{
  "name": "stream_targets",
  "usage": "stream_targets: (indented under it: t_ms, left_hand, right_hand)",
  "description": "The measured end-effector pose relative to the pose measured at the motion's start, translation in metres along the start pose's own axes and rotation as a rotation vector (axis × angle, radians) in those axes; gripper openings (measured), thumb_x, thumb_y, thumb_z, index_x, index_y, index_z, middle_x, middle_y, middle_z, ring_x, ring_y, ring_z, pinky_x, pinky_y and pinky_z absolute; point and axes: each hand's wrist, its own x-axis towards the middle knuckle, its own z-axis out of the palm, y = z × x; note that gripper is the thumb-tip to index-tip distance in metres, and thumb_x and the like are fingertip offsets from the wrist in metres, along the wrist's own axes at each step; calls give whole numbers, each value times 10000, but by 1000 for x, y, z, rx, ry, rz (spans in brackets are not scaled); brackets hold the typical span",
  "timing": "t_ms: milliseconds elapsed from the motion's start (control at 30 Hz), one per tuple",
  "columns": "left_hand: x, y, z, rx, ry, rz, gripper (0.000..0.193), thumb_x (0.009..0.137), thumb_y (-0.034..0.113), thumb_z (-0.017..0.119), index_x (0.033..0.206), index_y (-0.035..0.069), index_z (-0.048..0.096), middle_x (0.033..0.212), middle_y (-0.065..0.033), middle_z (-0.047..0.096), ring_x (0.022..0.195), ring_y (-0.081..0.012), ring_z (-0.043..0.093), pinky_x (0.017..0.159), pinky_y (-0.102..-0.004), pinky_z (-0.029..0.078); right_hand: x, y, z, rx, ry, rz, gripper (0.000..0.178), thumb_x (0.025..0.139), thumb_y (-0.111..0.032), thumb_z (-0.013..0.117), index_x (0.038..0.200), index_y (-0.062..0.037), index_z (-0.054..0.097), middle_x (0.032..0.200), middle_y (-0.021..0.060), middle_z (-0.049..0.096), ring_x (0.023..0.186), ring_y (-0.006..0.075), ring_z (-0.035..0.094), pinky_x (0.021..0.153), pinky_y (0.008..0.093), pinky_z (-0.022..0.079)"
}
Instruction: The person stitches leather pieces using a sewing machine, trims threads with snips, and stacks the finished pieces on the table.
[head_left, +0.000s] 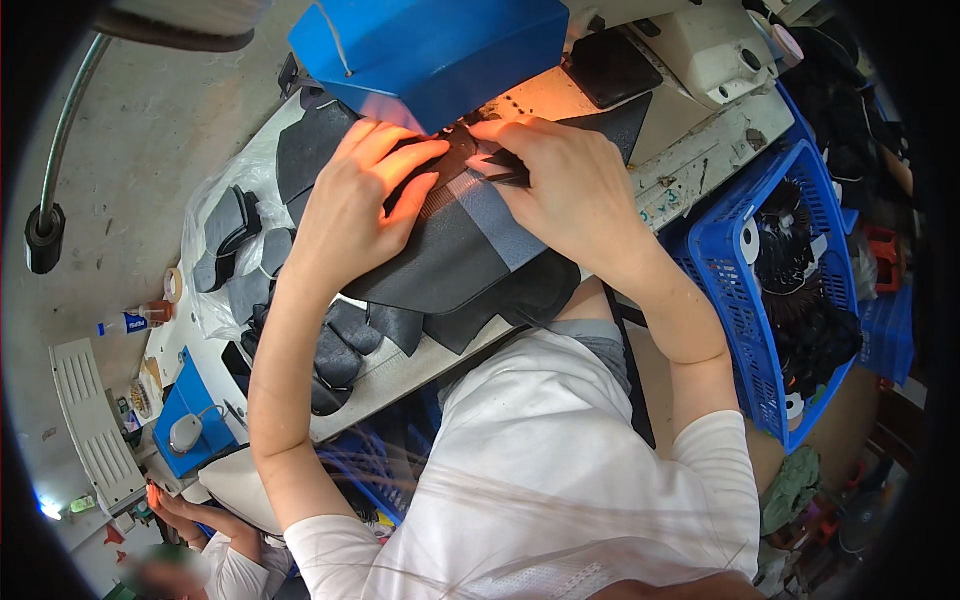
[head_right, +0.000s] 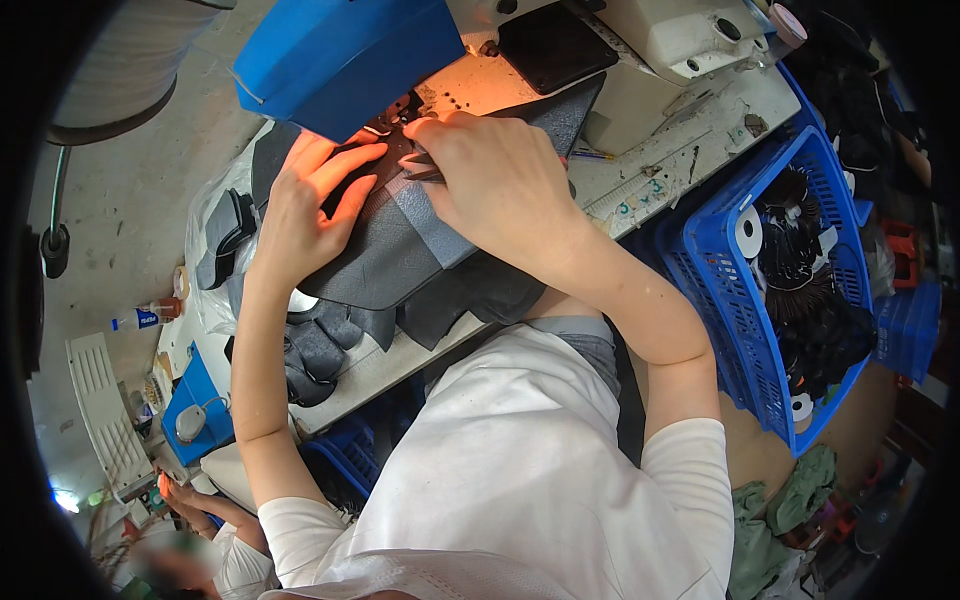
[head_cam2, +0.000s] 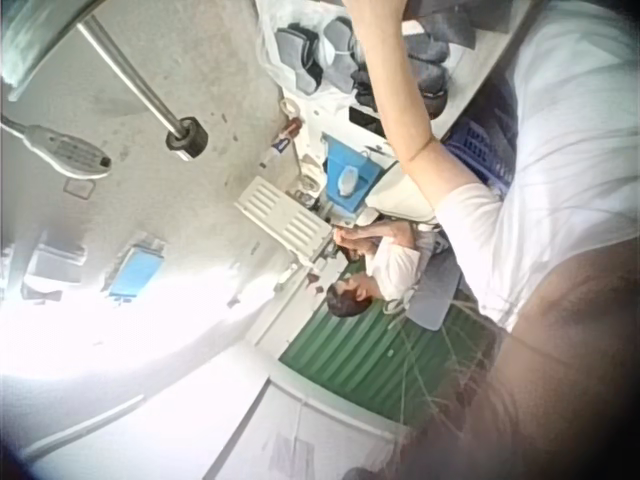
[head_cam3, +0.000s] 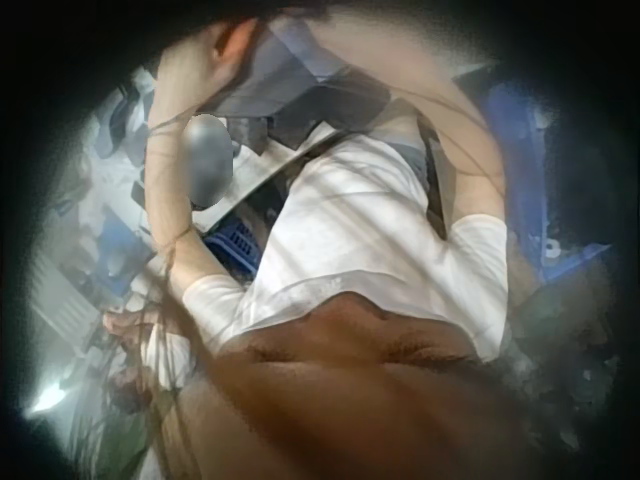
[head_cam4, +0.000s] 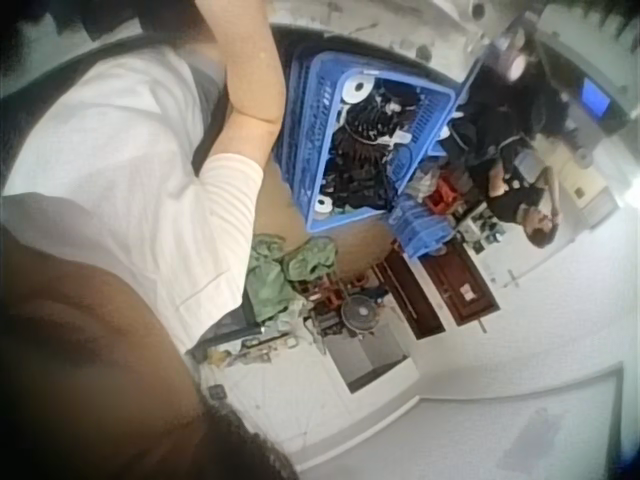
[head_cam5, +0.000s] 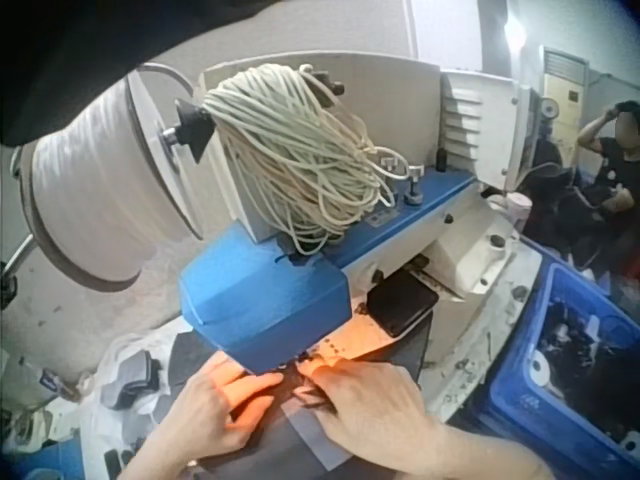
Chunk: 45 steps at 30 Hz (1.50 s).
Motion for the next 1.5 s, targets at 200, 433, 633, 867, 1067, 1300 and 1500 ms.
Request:
stream_targets:
  t_ms: [200,433,633,867,1067,1300,1500]
  left_hand:
    - [2,-5,-1,-85,-42,-81,248,827,104,705,1069,48,712,932,-143,622,906,-329,599,784,-393,506]
    - [1,2,2,-18,-33,-177,231,840,120,705,1053,33,719,940,-137,622,926,-314,611,786,-394,513]
    - [-1,23,6,140,12,-138,293,860,123,682,1094,-53,671,1081,-173,604,1022,-376,577,867,-425,503]
    - [-6,35,5,153,6,-147,340,855,138,677,1125,-62,629,1103,-186,612,1017,-366,573,883,-415,495]
    - [4,43,1,191,-105,-298,366,874,175,669,1175,-30,634,1211,-174,611,1080,-362,573,941,-423,466]
    - [1,56,10,276,42,-202,354,859,198,664,1087,-72,642,1052,-190,613,927,-337,583,772,-396,520]
    - [5,72,16,270,65,-263,446,885,292,640,1075,-112,634,1018,-238,619,906,-360,616,765,-400,529]
  right_hand:
    - [-6,3,-9,58,9,15,210,768,-122,659,959,-41,689,838,138,686,767,343,670,676,447,530]
    - [-10,1,-13,78,-5,31,213,765,-109,654,961,-44,704,849,136,692,777,350,668,688,445,531]
    - [-12,3,-12,91,10,14,210,769,-105,655,963,-44,703,859,133,694,781,347,669,684,444,530]
    - [-13,3,-12,107,12,10,174,794,-126,662,943,-45,698,848,128,689,768,345,665,672,437,528]
    - [-13,4,-12,103,10,11,163,799,-131,664,935,-50,702,839,121,688,763,337,665,667,434,527]
    - [-13,5,-14,130,11,2,172,788,-124,662,935,-47,707,829,120,681,764,336,662,678,433,526]
    - [-10,10,-23,122,-21,-30,162,809,-141,678,922,-28,700,832,136,652,795,338,649,717,428,525]
